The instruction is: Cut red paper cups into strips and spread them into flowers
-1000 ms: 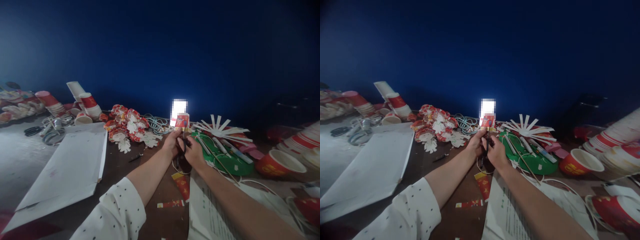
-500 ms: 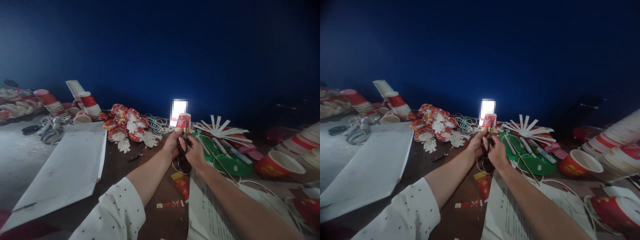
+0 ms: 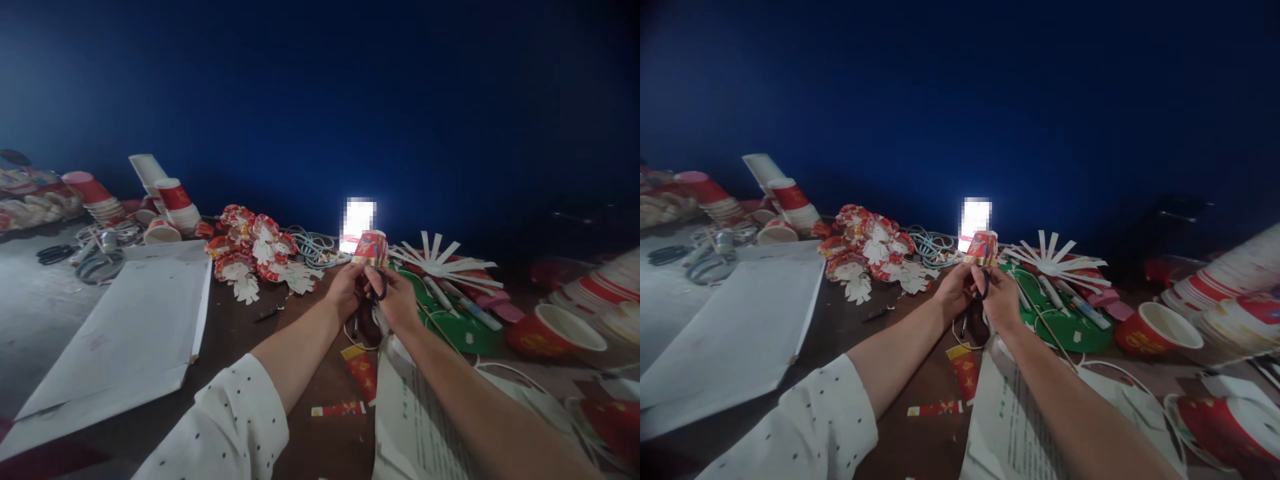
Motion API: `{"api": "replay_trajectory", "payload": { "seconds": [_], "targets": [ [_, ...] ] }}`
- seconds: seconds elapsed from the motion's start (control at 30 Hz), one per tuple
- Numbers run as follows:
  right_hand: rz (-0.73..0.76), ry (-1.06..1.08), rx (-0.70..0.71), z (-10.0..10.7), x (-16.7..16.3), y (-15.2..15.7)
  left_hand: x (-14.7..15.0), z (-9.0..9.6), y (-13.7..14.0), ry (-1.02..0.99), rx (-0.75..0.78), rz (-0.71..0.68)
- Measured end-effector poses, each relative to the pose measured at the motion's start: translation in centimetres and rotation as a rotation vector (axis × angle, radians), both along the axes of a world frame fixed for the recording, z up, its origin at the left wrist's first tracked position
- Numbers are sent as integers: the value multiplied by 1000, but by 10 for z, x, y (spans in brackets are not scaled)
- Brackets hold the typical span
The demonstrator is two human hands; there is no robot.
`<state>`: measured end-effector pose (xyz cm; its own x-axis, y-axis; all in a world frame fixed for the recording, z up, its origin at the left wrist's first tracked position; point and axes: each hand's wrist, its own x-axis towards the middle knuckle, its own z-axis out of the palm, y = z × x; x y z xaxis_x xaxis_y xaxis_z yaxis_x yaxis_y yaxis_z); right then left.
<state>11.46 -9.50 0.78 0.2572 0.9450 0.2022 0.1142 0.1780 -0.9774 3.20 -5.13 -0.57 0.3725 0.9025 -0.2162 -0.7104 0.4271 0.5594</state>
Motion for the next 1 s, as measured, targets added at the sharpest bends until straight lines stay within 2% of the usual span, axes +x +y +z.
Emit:
{"api": "replay_trajectory", "payload": {
  "seconds": [0.1,0.23,0.4,0.73,1.0],
  "targets": [
    [22,46,3,-1,1,0,-1,-1,1,-4,132,-21],
    [39,63,-8,2,1,-2,-4,-2,2,23,183,-29],
    [7,158,-88,16,-5,-6,-7,-5,7,65,176,15],
    [42,513,-242,48,-12,-16,-9,-9,12,146,157,133],
    [4,422,-228,42,-6,-9,-9,-6,12,163,201,183]
  ]
}}
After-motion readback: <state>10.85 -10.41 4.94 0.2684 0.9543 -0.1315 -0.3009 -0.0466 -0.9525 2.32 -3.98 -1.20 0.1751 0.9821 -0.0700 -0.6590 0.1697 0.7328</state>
